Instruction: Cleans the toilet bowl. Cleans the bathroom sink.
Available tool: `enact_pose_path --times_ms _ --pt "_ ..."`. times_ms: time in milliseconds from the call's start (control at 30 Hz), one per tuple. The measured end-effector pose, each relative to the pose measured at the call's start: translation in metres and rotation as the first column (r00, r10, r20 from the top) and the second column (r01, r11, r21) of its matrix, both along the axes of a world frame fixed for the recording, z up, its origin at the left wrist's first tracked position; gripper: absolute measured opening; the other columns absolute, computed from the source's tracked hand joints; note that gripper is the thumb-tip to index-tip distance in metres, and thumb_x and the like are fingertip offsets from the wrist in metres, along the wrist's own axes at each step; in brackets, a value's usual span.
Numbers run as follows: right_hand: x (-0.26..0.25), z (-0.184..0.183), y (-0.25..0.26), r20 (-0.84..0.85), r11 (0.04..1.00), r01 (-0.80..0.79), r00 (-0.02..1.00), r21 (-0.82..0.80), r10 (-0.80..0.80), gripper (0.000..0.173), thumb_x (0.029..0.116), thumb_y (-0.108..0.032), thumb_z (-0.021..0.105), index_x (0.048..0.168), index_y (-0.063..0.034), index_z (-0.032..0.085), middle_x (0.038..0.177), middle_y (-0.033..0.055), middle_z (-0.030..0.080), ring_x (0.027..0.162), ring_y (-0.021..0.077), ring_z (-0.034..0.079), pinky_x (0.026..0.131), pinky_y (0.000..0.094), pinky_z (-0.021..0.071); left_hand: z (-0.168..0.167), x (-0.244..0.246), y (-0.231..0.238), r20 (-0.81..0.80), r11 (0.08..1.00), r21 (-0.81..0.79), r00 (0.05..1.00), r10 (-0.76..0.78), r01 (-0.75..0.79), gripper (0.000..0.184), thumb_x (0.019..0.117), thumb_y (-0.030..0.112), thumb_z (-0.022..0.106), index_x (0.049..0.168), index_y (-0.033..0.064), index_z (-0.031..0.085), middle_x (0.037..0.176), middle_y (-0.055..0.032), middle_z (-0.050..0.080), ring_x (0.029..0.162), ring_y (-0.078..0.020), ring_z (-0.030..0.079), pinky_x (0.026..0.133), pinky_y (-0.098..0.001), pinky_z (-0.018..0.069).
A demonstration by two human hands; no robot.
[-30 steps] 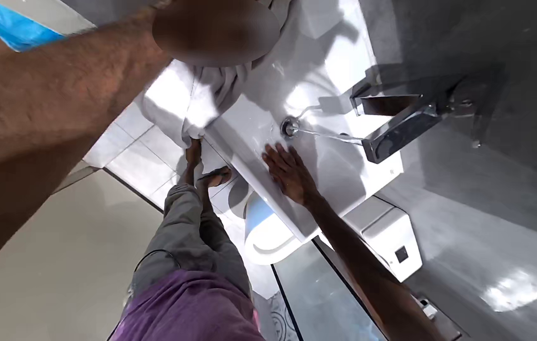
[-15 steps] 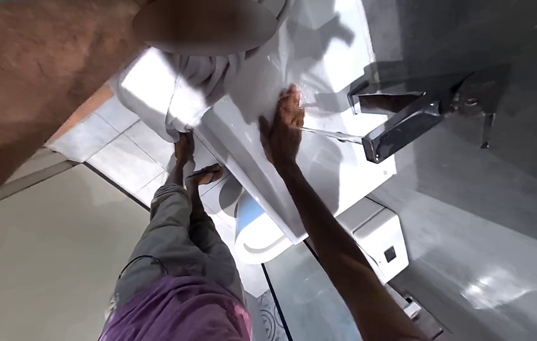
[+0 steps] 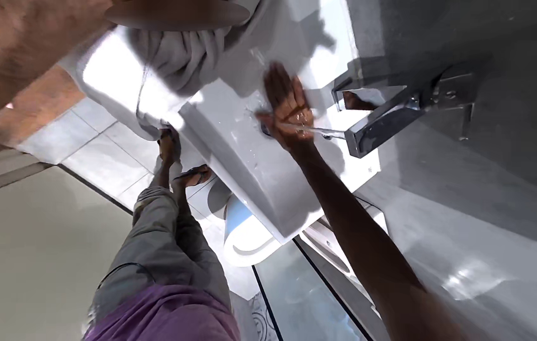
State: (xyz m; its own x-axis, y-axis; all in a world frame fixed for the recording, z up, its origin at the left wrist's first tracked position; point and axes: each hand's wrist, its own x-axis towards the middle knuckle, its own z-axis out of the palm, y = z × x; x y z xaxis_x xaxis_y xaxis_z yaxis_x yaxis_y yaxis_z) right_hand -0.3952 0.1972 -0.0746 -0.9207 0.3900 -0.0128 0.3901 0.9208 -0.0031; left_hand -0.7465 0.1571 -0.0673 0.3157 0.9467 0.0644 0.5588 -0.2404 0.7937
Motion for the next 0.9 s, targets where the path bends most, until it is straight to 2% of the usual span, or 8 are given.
enact_pose_path --times_ms 100,200,333,400,567,667,800,900 --pt "0.105 0.04 -0.045 0.284 0.982 0.174 0.948 -0.077 -0.146 0.071 0.1055 -0.053 0.043 0.162 -0.0116 0.034 0.17 0.0036 0.029 0.157 0.0177 0.023 0.13 0.0441 0.0156 0.044 0.016 -0.019 -0.024 0.981 -0.165 0.995 0.102 -0.104 0.032 0.1063 0.033 0.046 0.103 0.0099 0.069 0.087 -0.0036 0.064 0.078 -0.0102 0.062 0.071 -0.0362 0.0508" --pt "0.138 0.06 -0.069 0.436 0.957 0.284 0.869 -0.051 -0.235 0.081 0.1028 -0.065 0.038 0.163 -0.0105 0.03 0.171 0.0059 0.025 0.158 0.0214 0.021 0.129 0.0487 0.0118 0.109 0.039 -0.027 -0.124 0.868 -0.393 0.953 0.275 -0.302 0.025 0.1054 0.022 0.05 0.099 0.0062 0.068 0.084 -0.0063 0.06 0.075 -0.0145 0.057 0.07 -0.0392 0.046" --pt "0.098 0.01 -0.048 0.293 0.967 0.208 0.943 -0.144 -0.159 0.091 0.1008 -0.071 0.032 0.162 -0.0042 0.029 0.17 0.0142 0.025 0.159 0.026 0.016 0.131 0.0466 0.0108 0.099 0.035 -0.022 -0.166 0.894 -0.365 0.963 0.213 -0.261 0.032 0.1067 0.027 0.046 0.1 0.003 0.066 0.086 -0.0127 0.061 0.08 -0.0241 0.059 0.072 -0.0489 0.0453" --pt "0.039 -0.017 -0.028 0.106 0.969 0.155 0.985 -0.193 -0.137 0.094 0.0973 -0.071 0.042 0.16 -0.002 0.033 0.168 0.0174 0.028 0.158 0.0291 0.02 0.13 0.0472 0.013 0.087 0.028 -0.017 -0.205 0.928 -0.297 0.964 0.17 -0.226 0.037 0.1046 0.031 0.045 0.098 0.0012 0.065 0.086 -0.017 0.062 0.082 -0.0315 0.062 0.071 -0.0562 0.0454" --pt "-0.094 -0.038 -0.019 -0.366 0.957 0.161 0.898 -0.243 -0.244 0.092 0.0974 -0.061 0.051 0.156 0.0076 0.034 0.165 0.0273 0.028 0.156 0.0384 0.022 0.129 0.0527 0.0162 0.085 0.027 -0.016 -0.212 0.931 -0.271 0.959 0.19 -0.244 0.031 0.1027 0.029 0.05 0.094 0.0043 0.066 0.083 -0.0111 0.061 0.079 -0.0237 0.061 0.07 -0.0497 0.0459" --pt "-0.047 -0.036 -0.066 -0.174 0.958 0.18 0.96 -0.224 -0.221 0.087 0.1029 -0.062 0.035 0.16 0.0035 0.029 0.168 0.0224 0.024 0.158 0.0329 0.018 0.131 0.0521 0.0124 0.086 0.029 -0.016 -0.187 0.942 -0.235 0.962 0.198 -0.239 0.027 0.1014 0.025 0.052 0.091 0.0037 0.066 0.08 -0.0103 0.061 0.076 -0.0218 0.06 0.069 -0.0478 0.0461" --pt "0.026 -0.018 -0.107 0.094 0.929 0.243 0.97 -0.279 -0.225 0.078 0.1045 -0.06 0.029 0.164 -0.011 0.025 0.173 0.006 0.016 0.16 0.0206 0.01 0.131 0.0518 0.0075 0.083 0.023 -0.014 -0.271 0.969 -0.187 0.956 0.11 -0.165 0.035 0.102 0.034 0.048 0.095 0.0055 0.065 0.083 -0.0126 0.063 0.081 -0.0274 0.064 0.069 -0.0537 0.0466" --pt "0.0 -0.033 -0.102 -0.006 0.931 0.262 0.962 -0.255 -0.272 0.088 0.1005 -0.066 0.035 0.161 -0.0022 0.03 0.17 0.0168 0.023 0.159 0.0294 0.016 0.13 0.0531 0.0093 0.088 0.022 -0.012 -0.304 0.963 -0.204 0.946 0.111 -0.179 0.036 0.1007 0.035 0.047 0.098 0.0042 0.065 0.086 -0.0155 0.063 0.084 -0.0314 0.065 0.071 -0.0574 0.0465"
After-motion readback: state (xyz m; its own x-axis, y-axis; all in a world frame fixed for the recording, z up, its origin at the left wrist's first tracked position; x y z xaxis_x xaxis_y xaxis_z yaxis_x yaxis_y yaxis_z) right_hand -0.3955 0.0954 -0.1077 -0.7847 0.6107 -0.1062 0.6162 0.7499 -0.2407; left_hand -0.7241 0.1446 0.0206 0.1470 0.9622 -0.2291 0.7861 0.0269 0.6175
